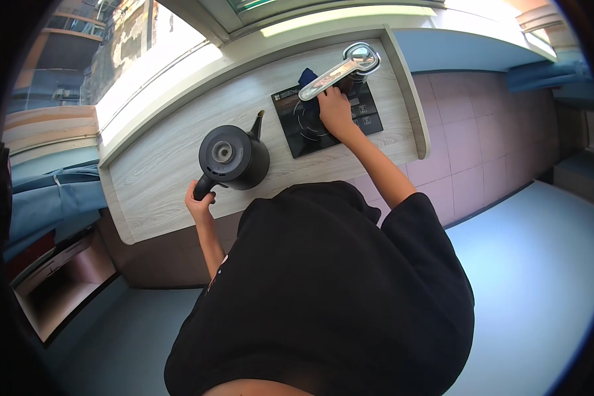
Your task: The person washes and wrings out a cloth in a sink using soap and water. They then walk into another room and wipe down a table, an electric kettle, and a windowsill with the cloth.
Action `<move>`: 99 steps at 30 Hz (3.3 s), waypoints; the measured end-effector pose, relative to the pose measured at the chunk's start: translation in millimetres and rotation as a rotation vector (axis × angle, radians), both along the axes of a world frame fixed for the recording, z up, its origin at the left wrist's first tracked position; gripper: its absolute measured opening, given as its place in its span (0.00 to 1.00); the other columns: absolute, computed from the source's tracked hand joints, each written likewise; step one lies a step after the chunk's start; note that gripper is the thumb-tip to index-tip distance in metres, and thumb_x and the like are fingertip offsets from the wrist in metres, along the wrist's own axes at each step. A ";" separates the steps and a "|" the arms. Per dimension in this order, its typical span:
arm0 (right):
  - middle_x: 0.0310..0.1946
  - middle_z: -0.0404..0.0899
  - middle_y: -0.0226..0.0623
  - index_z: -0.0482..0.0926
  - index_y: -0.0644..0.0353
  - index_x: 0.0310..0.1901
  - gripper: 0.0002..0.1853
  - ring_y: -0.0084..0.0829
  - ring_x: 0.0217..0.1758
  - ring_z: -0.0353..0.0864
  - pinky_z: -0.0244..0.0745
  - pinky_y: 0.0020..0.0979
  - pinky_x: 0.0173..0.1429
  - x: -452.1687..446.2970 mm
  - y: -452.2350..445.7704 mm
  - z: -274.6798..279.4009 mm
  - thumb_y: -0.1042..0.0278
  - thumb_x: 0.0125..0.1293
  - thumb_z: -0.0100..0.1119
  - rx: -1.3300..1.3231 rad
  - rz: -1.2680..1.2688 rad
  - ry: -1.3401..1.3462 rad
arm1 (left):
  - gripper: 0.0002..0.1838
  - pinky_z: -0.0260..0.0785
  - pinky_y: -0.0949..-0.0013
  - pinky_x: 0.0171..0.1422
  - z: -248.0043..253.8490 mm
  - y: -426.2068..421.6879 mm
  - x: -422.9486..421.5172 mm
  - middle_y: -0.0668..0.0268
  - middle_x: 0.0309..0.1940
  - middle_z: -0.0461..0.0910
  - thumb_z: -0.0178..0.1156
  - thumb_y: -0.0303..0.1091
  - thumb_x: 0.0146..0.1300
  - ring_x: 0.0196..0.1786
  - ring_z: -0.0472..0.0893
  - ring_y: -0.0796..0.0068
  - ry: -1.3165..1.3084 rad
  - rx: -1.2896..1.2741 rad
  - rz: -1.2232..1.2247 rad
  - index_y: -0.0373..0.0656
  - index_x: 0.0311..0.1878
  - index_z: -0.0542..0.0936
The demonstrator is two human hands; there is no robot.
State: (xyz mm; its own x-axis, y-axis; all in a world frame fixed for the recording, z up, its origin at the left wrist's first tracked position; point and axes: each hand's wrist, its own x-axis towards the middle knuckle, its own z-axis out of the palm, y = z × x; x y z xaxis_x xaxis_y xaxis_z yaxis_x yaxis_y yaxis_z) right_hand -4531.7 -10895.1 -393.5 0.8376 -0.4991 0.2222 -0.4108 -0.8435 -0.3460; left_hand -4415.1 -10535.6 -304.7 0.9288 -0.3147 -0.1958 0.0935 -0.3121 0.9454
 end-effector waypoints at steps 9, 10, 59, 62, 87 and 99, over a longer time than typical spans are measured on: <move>0.45 0.70 0.44 0.70 0.57 0.52 0.26 0.42 0.45 0.71 0.71 0.38 0.46 -75.8 38.0 10.7 0.77 0.47 0.55 0.013 -0.139 0.060 | 0.09 0.53 0.80 0.28 -3.9 -32.0 0.8 0.76 0.19 0.64 0.56 0.22 0.35 0.23 0.63 0.86 0.020 -0.061 -0.113 0.40 0.25 0.70; 0.45 0.69 0.43 0.71 0.56 0.51 0.25 0.42 0.45 0.71 0.71 0.38 0.46 -87.5 39.7 12.8 0.77 0.47 0.55 0.041 -0.132 0.080 | 0.09 0.51 0.80 0.30 -5.1 -41.7 -0.2 0.76 0.19 0.62 0.57 0.23 0.35 0.25 0.61 0.86 0.038 -0.060 -0.123 0.40 0.24 0.69; 0.36 0.75 0.33 0.78 0.59 0.43 0.19 0.24 0.35 0.72 0.67 0.23 0.41 -169.1 -1.4 25.3 0.75 0.48 0.47 0.882 -0.597 -0.485 | 0.10 0.62 0.73 0.30 -29.1 -188.8 -17.9 0.62 0.17 0.68 0.58 0.23 0.40 0.22 0.67 0.75 -0.337 -0.040 -0.453 0.37 0.29 0.73; 0.37 0.74 0.32 0.74 0.63 0.46 0.16 0.22 0.38 0.71 0.66 0.22 0.45 -133.9 -6.6 88.9 0.75 0.53 0.48 0.861 -0.586 -0.862 | 0.10 0.61 0.73 0.29 -36.1 -182.1 -1.1 0.63 0.16 0.68 0.59 0.24 0.39 0.22 0.67 0.75 -0.299 -0.026 -0.549 0.37 0.29 0.73; 0.39 0.71 0.31 0.80 0.46 0.37 0.18 0.34 0.42 0.75 0.73 0.32 0.38 -8.2 23.0 157.9 0.75 0.40 0.63 -0.010 0.011 -0.402 | 0.11 0.63 0.71 0.34 -37.7 -183.3 -3.6 0.59 0.21 0.71 0.58 0.24 0.40 0.25 0.70 0.66 -0.257 0.068 -0.630 0.38 0.31 0.73; 0.36 0.73 0.34 0.81 0.44 0.38 0.16 0.36 0.37 0.77 0.73 0.32 0.37 2.5 15.0 155.2 0.73 0.45 0.60 0.015 -0.106 -0.496 | 0.14 0.56 0.64 0.49 52.2 -238.9 -5.0 0.65 0.32 0.77 0.54 0.36 0.58 0.39 0.71 0.66 -0.732 0.122 -0.650 0.41 0.45 0.75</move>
